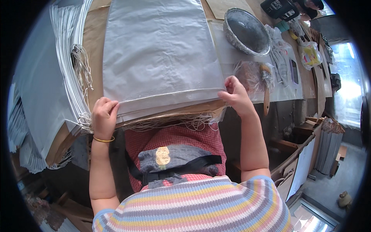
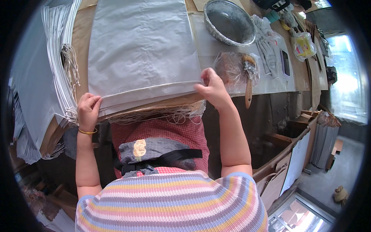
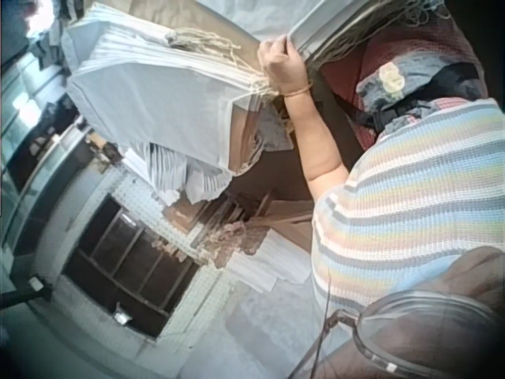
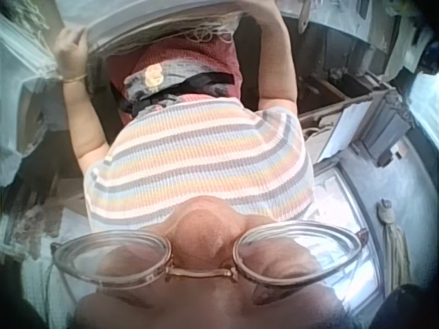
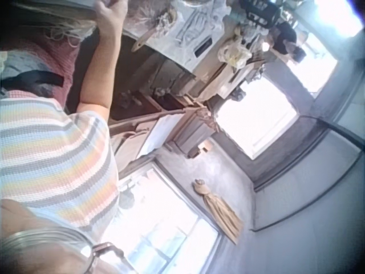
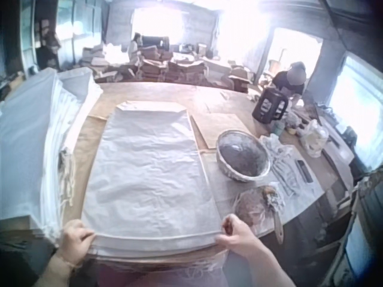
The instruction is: The person repeatedly applies adhesive to the edge of a white paper sheet using a brush, folds the edge over, and presses it to form a sealed pouch. The finished pouches are stacked on the table.
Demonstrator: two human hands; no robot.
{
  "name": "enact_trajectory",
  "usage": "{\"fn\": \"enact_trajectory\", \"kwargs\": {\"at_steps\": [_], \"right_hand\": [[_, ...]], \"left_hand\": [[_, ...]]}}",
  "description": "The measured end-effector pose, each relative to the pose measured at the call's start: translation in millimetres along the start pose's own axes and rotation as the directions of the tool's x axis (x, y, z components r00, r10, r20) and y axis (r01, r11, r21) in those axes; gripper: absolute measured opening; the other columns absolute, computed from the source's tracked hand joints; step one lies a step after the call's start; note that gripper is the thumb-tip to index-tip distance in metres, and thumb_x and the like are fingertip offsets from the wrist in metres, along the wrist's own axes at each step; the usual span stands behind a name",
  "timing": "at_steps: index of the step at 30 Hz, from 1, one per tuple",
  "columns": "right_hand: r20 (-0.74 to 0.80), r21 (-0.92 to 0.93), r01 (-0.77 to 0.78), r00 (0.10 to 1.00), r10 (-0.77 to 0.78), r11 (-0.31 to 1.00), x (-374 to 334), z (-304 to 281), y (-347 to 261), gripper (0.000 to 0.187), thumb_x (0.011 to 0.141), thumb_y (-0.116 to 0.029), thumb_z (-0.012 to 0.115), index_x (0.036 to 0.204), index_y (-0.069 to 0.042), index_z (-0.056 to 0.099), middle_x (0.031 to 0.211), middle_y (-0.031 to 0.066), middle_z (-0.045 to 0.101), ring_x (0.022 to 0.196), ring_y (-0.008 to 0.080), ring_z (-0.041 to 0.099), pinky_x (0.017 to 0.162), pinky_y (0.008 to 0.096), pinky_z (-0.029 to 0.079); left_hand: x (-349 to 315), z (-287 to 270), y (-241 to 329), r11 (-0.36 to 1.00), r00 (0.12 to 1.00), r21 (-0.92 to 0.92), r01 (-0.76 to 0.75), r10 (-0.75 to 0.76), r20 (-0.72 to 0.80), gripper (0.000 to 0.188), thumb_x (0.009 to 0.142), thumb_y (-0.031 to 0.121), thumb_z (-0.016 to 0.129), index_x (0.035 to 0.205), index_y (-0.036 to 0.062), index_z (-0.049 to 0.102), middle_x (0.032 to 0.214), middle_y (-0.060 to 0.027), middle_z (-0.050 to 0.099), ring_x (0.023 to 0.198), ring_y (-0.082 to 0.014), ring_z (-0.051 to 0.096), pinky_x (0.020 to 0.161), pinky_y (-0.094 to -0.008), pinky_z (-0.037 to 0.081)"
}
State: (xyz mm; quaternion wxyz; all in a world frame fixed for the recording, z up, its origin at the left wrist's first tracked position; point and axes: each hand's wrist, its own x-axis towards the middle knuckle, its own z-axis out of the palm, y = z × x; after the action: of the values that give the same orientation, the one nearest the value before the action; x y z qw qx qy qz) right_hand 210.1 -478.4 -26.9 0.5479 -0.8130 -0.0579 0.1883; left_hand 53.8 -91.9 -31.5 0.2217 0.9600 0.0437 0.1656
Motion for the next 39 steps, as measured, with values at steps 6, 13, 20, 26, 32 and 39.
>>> {"fn": "enact_trajectory", "kwargs": {"at_steps": [6,13,20,26,32,39], "right_hand": [[0.164,0.287,-0.129,0.983,0.084,0.949,-6.5,14.5,-11.4,0.034,0.067,-0.003,0.072,0.079,-0.009,0.041,0.076,-0.0057,0.041,0.071,0.0048,0.039,0.059,0.0192,0.034],[-0.179,-0.441,0.026,0.977,-0.117,0.897,-7.8,46.2,-7.3,0.033,0.065,-0.012,0.078,0.074,-0.003,0.048,0.072,0.0103,0.055,0.068,0.0244,0.053,0.062,0.0343,0.045],[0.185,-0.538,0.713,0.62,-0.763,0.449,-2.9,43.8,-10.4,0.02,0.071,-0.003,0.074,0.089,-0.003,0.067,0.094,0.0085,0.067,0.082,0.0272,0.064,0.072,0.0339,0.053],[0.1,-0.208,0.243,0.969,-0.226,0.947,10.7,44.0,-20.7,0.009,0.079,-0.008,0.073,0.083,-0.001,0.071,0.078,0.0093,0.065,0.071,0.0224,0.062,0.064,0.0311,0.048],[-0.034,-0.642,0.277,0.921,-0.389,0.714,16.0,68.0,-7.0,0.012,0.082,-0.012,0.067,0.092,-0.006,0.068,0.084,0.0101,0.064,0.07,0.0247,0.062,0.062,0.0348,0.048],[-0.111,-0.823,0.292,0.759,-0.642,0.488,7.1,105.9,-20.3,0.042,0.088,-0.013,0.059,0.127,-0.001,0.052,0.121,0.0156,0.057,0.109,0.0311,0.057,0.091,0.0413,0.047]], "left_hand": [[2.1,1.9,6.9,0.946,0.964,0.209,-0.246,0.262,-0.052,0.024,0.072,-0.003,0.066,0.095,0.0004,0.061,0.093,-0.0118,0.057,0.087,-0.0303,0.057,0.074,-0.0419,0.047],[-8.6,11.1,0.3,0.984,0.983,0.068,-0.166,0.17,-0.066,0.025,0.075,-0.008,0.062,0.099,-0.0022,0.061,0.098,-0.0136,0.059,0.092,-0.0328,0.057,0.078,-0.0405,0.047],[4.9,-13.0,5.8,0.963,0.936,-0.087,-0.254,0.268,0.228,0.037,0.071,0.0,0.066,0.108,-0.0018,0.064,0.101,-0.0118,0.059,0.098,-0.0307,0.056,0.086,-0.0384,0.046],[21.3,-24.8,1.2,0.98,0.942,-0.197,-0.009,0.075,0.328,0.024,0.07,0.009,0.072,0.092,0.0007,0.067,0.089,-0.0097,0.061,0.088,-0.0278,0.057,0.078,-0.0376,0.047],[19.8,4.6,-2.8,0.98,0.957,0.051,0.191,-0.198,0.21,0.015,0.083,0.014,0.066,0.084,0.0026,0.057,0.086,-0.0136,0.059,0.074,-0.033,0.059,0.067,-0.041,0.048],[11.5,30.6,26.4,0.837,0.991,0.53,0.135,-0.106,-0.085,0.019,0.088,0.017,0.06,0.099,0.0032,0.051,0.098,-0.0114,0.057,0.095,-0.0312,0.06,0.078,-0.0442,0.049]]}}
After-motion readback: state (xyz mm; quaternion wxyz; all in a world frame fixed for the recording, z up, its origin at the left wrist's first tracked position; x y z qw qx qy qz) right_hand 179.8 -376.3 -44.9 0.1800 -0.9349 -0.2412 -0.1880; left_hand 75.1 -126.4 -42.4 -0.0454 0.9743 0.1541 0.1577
